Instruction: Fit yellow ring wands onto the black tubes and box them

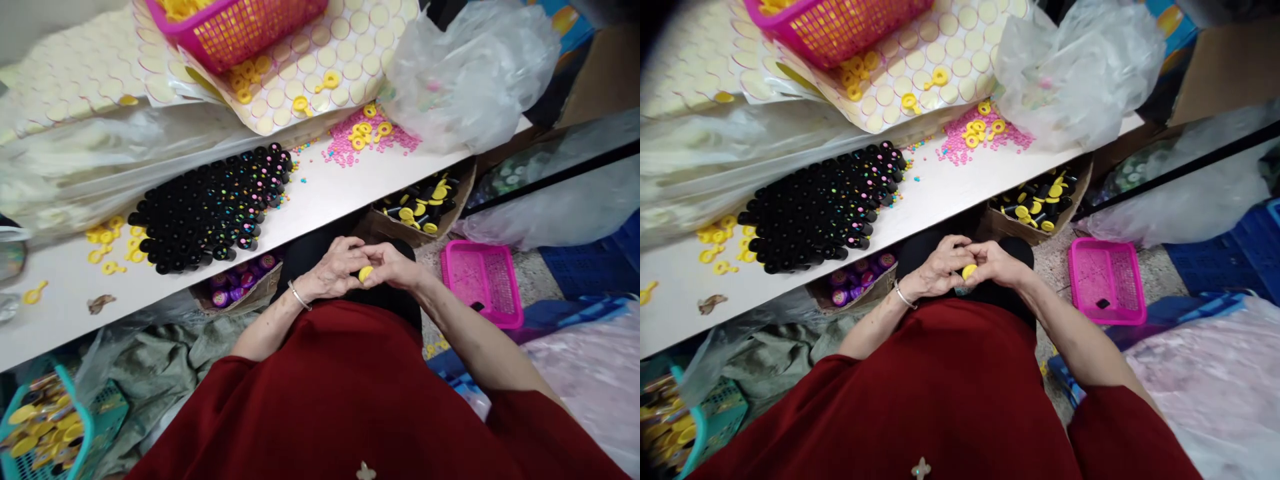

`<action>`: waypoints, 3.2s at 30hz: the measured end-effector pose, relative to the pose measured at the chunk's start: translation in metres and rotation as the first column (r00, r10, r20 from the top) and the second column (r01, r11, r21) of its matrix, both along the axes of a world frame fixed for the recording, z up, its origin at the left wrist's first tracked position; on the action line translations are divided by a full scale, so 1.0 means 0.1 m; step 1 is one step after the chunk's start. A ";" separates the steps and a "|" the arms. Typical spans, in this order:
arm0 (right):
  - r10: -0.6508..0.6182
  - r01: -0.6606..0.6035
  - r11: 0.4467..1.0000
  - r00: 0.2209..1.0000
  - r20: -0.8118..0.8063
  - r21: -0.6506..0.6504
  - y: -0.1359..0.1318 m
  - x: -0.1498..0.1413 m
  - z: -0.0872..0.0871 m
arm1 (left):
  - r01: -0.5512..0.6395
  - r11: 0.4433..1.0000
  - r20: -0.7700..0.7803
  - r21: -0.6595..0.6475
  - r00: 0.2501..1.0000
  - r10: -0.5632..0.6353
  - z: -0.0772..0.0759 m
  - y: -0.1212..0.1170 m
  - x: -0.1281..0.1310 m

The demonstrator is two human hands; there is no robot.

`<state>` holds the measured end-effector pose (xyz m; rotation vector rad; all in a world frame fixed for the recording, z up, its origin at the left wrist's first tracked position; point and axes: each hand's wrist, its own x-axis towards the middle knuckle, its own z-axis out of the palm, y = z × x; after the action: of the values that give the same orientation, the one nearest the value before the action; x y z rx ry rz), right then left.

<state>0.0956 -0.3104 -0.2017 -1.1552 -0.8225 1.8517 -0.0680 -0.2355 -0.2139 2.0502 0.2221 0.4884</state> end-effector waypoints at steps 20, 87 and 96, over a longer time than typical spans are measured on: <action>-0.279 0.274 0.959 0.958 0.071 0.071 0.16 -0.16 0.03 | -0.035 0.998 0.056 -0.045 0.998 0.037 -0.02 0.22 0.06; -0.621 0.203 0.781 0.345 0.704 0.590 1.58 0.48 -0.45 | -0.658 0.704 0.077 -0.265 0.714 0.696 -0.36 1.07 0.23; -0.559 0.155 0.829 0.223 0.799 0.537 1.52 0.54 -0.34 | -0.663 0.692 0.090 -0.286 0.700 0.708 -0.38 1.05 0.25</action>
<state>0.1496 -0.1587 -0.2352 -1.9966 -1.2752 0.3723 -0.0428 -0.1303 -0.2520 1.6132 0.9178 1.0696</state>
